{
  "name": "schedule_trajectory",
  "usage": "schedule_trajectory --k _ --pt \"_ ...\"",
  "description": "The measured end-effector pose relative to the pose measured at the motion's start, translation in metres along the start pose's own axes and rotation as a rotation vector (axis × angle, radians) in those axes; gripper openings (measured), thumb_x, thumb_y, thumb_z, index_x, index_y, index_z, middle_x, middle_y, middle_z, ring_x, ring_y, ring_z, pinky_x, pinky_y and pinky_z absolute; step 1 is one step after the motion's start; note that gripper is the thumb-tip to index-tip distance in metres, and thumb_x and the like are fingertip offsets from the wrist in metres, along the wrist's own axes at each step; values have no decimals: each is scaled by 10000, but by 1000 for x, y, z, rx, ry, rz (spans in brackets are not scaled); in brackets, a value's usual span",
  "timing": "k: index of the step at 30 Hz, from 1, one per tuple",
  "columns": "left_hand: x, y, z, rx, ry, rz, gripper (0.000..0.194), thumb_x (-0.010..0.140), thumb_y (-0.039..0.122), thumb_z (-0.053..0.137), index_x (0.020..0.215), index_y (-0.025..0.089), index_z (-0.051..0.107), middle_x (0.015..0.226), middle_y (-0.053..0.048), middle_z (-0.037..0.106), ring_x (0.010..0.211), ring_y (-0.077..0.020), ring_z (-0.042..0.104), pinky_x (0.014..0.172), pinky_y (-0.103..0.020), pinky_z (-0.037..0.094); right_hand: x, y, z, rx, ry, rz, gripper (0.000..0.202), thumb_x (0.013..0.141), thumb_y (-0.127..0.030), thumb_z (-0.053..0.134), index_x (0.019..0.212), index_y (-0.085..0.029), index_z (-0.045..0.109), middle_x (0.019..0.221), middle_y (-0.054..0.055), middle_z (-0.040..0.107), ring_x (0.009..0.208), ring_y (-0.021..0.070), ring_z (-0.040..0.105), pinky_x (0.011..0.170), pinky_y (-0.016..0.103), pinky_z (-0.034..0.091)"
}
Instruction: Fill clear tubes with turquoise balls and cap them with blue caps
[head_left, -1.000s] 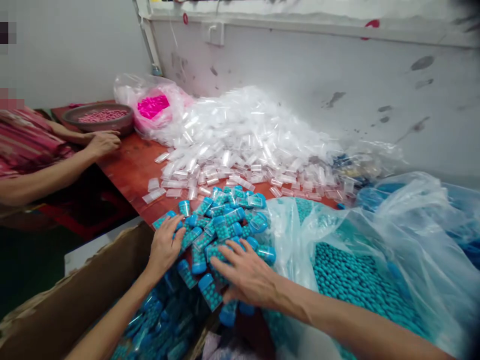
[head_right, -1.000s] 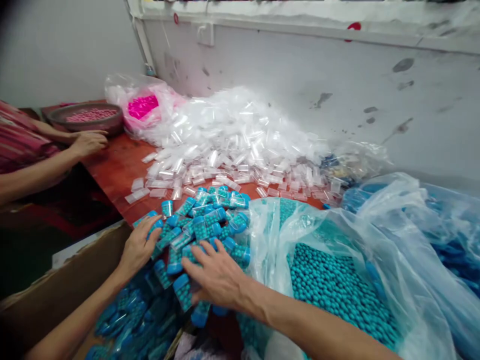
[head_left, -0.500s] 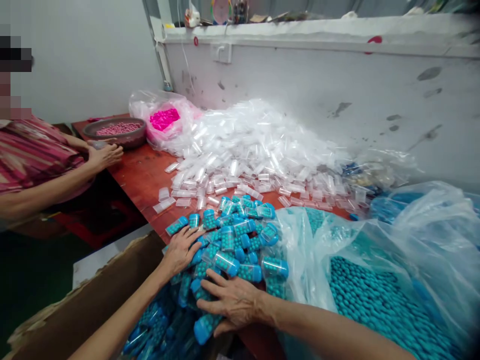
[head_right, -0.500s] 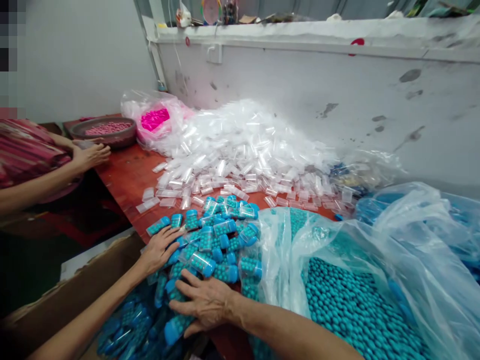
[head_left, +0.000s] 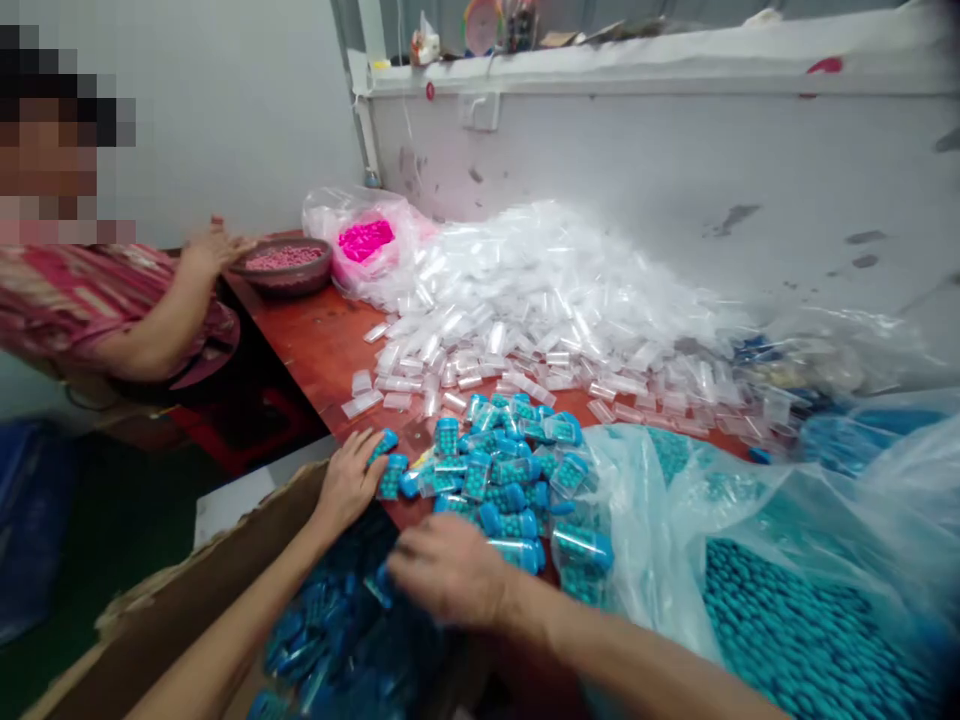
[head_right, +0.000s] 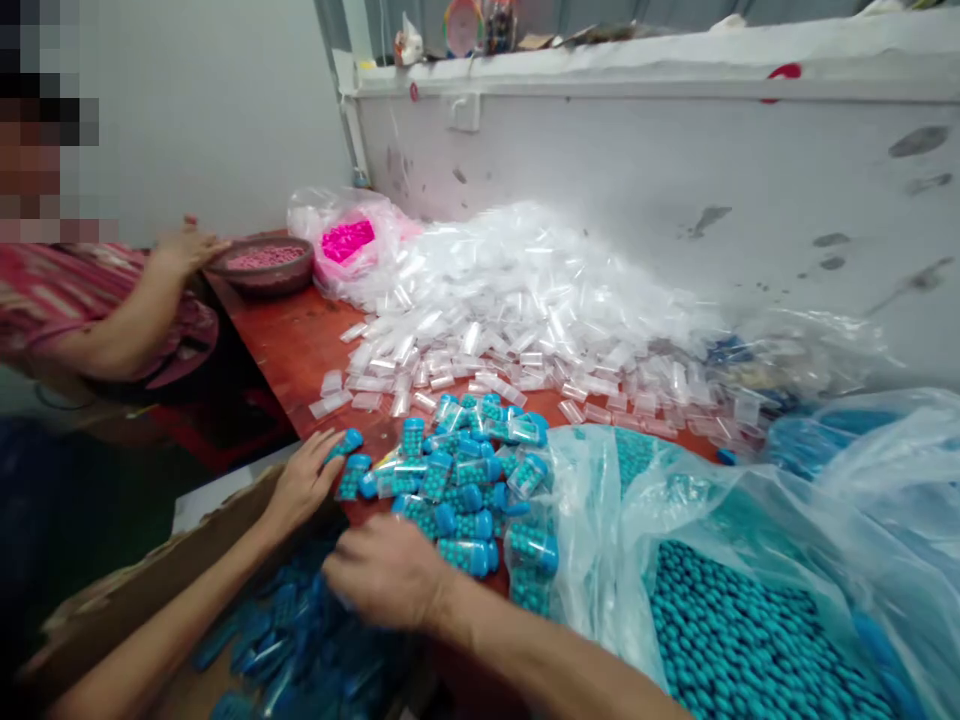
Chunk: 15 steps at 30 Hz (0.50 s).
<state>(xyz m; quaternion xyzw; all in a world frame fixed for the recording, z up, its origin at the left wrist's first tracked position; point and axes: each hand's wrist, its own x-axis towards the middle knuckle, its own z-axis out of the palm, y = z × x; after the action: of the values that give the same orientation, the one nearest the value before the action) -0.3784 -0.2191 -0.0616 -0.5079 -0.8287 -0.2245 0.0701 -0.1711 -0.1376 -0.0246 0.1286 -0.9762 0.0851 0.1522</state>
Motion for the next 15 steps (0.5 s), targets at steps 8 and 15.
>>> schedule_trajectory --k 8,15 --pt "8 18 28 35 -204 37 413 866 426 342 1195 237 505 1349 -85 412 1232 -269 352 966 -474 306 -25 66 17 -208 0 709 494 853 -488 385 1257 -210 444 1310 120 427 1277 350 164 974 576 125" --pt "-52 7 5 -97 -132 -45 428 881 403 291 1176 191 517 1254 -70 521 1207 -239 391 980 -447 319 8 14 44 -38 17 712 446 873 -450 371 1250 -222 440 1329 126 393 1250 323 243 966 602 121"
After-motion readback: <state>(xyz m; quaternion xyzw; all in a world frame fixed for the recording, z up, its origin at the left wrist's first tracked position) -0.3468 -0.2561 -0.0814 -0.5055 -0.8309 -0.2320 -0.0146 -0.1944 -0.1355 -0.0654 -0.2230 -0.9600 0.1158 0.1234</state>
